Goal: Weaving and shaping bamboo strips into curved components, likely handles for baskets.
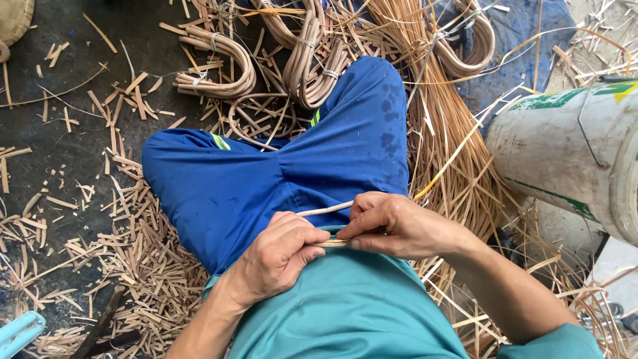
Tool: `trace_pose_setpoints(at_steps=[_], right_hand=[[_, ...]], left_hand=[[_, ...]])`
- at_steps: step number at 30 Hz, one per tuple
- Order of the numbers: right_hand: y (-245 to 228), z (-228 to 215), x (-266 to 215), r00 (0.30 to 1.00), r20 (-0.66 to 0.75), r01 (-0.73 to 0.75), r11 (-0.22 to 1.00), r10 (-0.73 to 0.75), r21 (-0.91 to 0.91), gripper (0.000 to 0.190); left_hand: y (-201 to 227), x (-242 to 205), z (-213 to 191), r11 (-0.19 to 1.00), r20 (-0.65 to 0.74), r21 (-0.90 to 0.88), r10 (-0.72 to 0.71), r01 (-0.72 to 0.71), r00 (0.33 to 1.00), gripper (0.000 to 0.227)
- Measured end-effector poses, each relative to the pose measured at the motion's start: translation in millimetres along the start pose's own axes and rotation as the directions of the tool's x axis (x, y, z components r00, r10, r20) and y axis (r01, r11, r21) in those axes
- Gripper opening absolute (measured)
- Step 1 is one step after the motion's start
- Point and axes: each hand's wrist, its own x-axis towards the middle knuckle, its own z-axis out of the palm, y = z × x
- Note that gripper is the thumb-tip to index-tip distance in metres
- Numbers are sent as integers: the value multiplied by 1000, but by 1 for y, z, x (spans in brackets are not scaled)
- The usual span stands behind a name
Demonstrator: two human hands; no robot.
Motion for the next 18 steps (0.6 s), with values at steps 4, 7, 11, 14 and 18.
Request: trace_pose_setpoints(at_steps=[4,7,11,14,18], right_hand=[[3,-11,-7,997,-36,66,996,-68,-54,23],[-1,-15,-11,999,-26,44,996,-46,-74,23],[3,-13,-12,1000,-12,14,1000,-13,18,21],[3,-10,-12,999,3,-47,998,47,53,21],[4,-8,-10,997,-12,-75,996,75,44,21]], left_hand=[[7,5,-2,999,-28,48,23,-21,999,22],[-1,2,4,1000,-38,12,20,-19,999,25],[-4,-6,8,999,-53,-27,-48,47,997,27],[-1,-10,9,927,-21,-244,-298,284,954,33],[1,-1,4,992,-59,-102,-78,71,995,34]])
